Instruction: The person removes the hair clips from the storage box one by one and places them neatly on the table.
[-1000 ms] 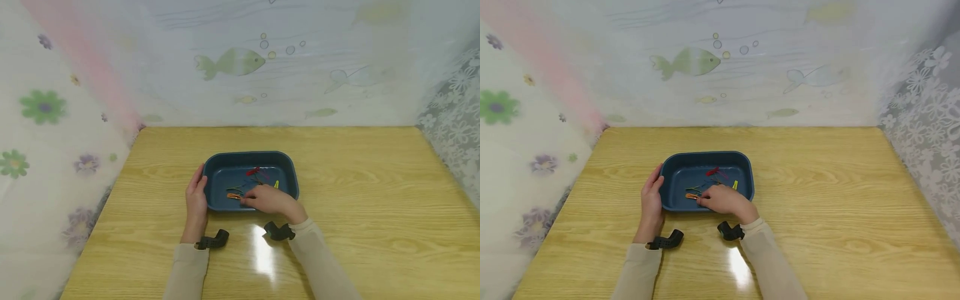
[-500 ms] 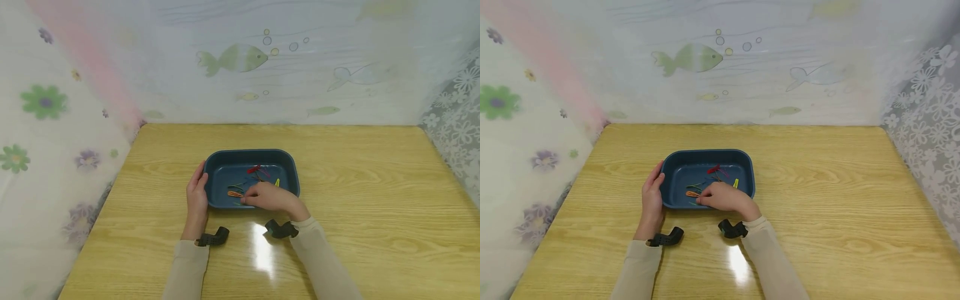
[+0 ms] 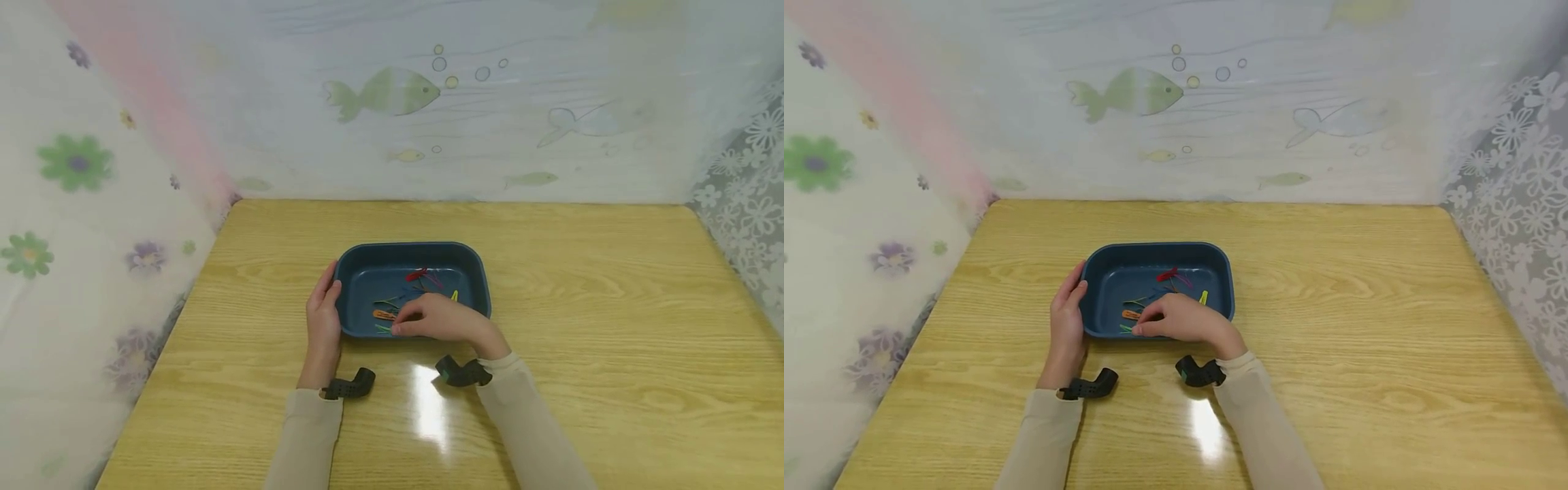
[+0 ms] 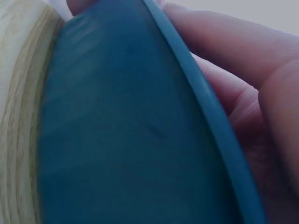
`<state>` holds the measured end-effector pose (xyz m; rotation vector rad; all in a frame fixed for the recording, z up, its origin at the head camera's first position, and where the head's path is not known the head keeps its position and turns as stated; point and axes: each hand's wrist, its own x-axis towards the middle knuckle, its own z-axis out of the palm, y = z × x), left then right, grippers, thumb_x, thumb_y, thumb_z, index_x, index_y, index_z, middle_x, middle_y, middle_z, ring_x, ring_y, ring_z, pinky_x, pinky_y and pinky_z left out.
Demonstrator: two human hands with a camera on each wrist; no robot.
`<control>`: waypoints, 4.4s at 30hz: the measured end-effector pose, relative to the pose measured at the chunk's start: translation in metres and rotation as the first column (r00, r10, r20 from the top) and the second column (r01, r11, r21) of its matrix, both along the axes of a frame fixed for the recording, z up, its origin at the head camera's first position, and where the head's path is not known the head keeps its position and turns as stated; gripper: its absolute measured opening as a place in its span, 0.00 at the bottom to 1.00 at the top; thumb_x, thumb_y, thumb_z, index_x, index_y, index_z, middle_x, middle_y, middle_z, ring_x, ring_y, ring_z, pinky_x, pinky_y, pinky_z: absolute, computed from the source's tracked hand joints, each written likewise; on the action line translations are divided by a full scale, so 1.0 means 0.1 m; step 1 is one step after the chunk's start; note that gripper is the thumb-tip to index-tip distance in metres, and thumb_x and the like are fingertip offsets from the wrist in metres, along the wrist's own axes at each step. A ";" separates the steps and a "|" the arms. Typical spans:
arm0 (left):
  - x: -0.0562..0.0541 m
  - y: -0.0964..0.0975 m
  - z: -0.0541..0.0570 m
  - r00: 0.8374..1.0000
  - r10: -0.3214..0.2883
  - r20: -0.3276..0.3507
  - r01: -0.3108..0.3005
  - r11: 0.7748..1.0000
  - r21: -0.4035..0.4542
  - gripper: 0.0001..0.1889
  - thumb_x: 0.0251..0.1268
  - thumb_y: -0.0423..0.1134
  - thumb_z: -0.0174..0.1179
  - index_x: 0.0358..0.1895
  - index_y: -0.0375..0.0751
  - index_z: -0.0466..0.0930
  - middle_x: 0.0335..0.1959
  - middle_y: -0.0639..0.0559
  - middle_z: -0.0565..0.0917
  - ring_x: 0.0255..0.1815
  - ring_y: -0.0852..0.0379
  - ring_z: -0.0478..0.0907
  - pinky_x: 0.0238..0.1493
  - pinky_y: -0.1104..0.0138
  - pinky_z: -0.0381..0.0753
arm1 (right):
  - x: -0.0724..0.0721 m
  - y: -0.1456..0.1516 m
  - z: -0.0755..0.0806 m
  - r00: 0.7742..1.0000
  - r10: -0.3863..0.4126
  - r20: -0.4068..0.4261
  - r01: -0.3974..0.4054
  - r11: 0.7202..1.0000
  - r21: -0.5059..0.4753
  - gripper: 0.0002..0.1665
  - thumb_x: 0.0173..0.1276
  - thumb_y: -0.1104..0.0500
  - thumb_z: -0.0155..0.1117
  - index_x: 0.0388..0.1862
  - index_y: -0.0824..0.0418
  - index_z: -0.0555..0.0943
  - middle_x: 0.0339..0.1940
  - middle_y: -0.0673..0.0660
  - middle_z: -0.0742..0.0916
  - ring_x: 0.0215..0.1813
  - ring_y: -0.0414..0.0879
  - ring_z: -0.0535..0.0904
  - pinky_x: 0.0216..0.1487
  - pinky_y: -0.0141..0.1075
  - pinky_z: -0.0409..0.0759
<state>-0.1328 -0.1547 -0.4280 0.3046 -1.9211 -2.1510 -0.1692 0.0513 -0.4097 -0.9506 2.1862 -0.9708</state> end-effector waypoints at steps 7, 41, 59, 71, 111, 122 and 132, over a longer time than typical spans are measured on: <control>-0.01 0.01 0.01 1.000 0.000 -0.003 0.000 1.000 -0.001 0.20 0.69 0.33 0.41 0.63 0.36 0.62 0.63 0.50 0.65 0.64 0.61 0.58 0.63 0.69 0.56 | 0.02 0.01 0.07 0.998 -0.008 -0.060 0.008 1.000 -0.012 0.09 0.62 0.46 0.58 0.36 0.45 0.82 0.33 0.37 0.82 0.35 0.33 0.76 0.38 0.32 0.74; -0.08 -0.06 -0.20 1.000 0.010 0.015 -0.010 1.000 0.004 0.20 0.69 0.37 0.44 0.63 0.44 0.65 0.62 0.58 0.67 0.63 0.66 0.58 0.62 0.71 0.55 | -0.06 0.68 0.33 0.875 -0.442 -0.197 0.427 0.897 -0.116 0.12 0.63 0.51 0.58 0.41 0.54 0.80 0.38 0.48 0.82 0.40 0.42 0.76 0.42 0.39 0.75; -0.03 -0.04 -0.26 1.000 0.008 -0.013 -0.007 0.997 0.075 0.18 0.69 0.37 0.43 0.61 0.42 0.62 0.57 0.50 0.68 0.59 0.57 0.63 0.60 0.62 0.57 | -0.09 1.01 0.26 0.706 -0.673 -0.223 0.628 0.739 -0.243 0.18 0.62 0.45 0.57 0.44 0.54 0.80 0.40 0.50 0.82 0.40 0.45 0.76 0.41 0.41 0.73; -0.07 -0.06 -0.22 0.999 0.006 -0.046 -0.004 0.999 0.044 0.17 0.69 0.39 0.44 0.59 0.47 0.66 0.57 0.56 0.69 0.59 0.63 0.62 0.61 0.65 0.57 | -0.19 1.16 0.15 0.584 -0.785 -0.207 0.737 0.620 -0.270 0.21 0.62 0.42 0.55 0.46 0.54 0.79 0.37 0.52 0.82 0.34 0.45 0.77 0.35 0.38 0.72; -0.05 -0.04 -0.23 1.000 -0.023 0.003 0.023 0.991 0.134 0.26 0.60 0.27 0.46 0.63 0.48 0.64 0.61 0.59 0.66 0.62 0.65 0.60 0.59 0.65 0.60 | -0.24 1.45 -0.18 0.662 -0.730 -0.170 0.744 0.668 0.023 0.20 0.68 0.50 0.50 0.48 0.63 0.76 0.49 0.63 0.79 0.50 0.55 0.72 0.48 0.47 0.69; -0.05 -0.01 -0.22 0.998 0.060 -0.007 -0.058 0.991 0.121 0.18 0.63 0.34 0.52 0.56 0.48 0.72 0.55 0.56 0.73 0.57 0.63 0.67 0.58 0.65 0.64 | -0.23 1.47 -0.20 0.682 -0.706 -0.191 0.726 0.685 0.058 0.20 0.68 0.50 0.49 0.48 0.64 0.76 0.49 0.64 0.78 0.53 0.57 0.70 0.52 0.51 0.65; 0.00 -0.03 -0.21 0.998 0.063 0.020 -0.065 0.987 0.147 0.17 0.65 0.36 0.50 0.57 0.49 0.72 0.57 0.59 0.72 0.59 0.65 0.64 0.60 0.68 0.59 | -0.23 1.45 -0.17 0.704 -0.687 -0.180 0.706 0.704 0.079 0.17 0.67 0.54 0.51 0.46 0.65 0.77 0.48 0.65 0.79 0.51 0.57 0.70 0.50 0.50 0.66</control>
